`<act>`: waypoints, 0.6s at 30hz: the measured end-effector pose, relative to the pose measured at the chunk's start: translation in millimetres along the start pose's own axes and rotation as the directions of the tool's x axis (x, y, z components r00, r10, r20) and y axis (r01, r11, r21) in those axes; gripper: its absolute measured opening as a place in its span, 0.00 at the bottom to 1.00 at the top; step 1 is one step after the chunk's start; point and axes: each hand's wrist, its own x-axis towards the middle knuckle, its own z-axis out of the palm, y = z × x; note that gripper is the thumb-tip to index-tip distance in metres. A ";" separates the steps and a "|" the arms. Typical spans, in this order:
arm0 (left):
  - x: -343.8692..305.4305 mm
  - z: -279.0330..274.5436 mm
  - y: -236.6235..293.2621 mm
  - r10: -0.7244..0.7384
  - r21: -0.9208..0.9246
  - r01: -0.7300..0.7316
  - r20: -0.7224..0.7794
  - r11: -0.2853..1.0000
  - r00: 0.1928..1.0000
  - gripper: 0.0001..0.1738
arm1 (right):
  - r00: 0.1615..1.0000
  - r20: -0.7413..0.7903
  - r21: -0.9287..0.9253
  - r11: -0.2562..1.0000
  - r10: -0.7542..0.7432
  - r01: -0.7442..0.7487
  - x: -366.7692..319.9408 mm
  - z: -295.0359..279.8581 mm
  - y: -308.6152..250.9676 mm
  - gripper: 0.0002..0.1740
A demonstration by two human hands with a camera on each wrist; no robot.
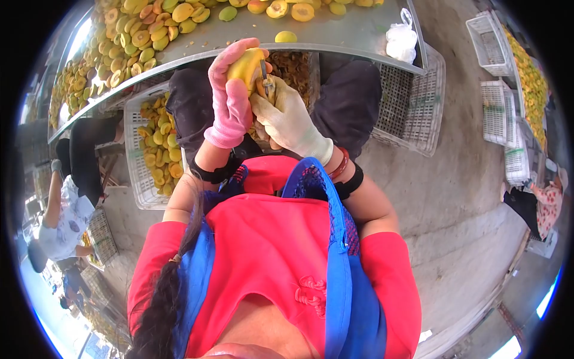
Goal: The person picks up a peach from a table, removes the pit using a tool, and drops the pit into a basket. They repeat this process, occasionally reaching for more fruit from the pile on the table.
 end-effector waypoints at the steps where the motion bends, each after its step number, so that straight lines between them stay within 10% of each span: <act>1: 0.8 -2.0 -1.0 0.009 0.030 -0.009 0.021 1.000 1.000 0.33 | 1.000 0.010 0.003 1.000 -0.008 0.008 0.4 -0.3 -0.5 0.10; 11: 1.7 -2.9 6.1 -0.183 -0.158 0.196 0.092 0.968 0.979 0.35 | 0.963 0.131 -0.185 0.960 0.237 -0.211 -0.9 -13.8 -19.3 0.10; 18: 9.6 -18.2 11.5 -0.305 -0.348 0.389 0.272 0.853 0.913 0.33 | 0.831 0.399 0.163 0.862 0.387 -0.479 -2.2 -33.5 -21.3 0.08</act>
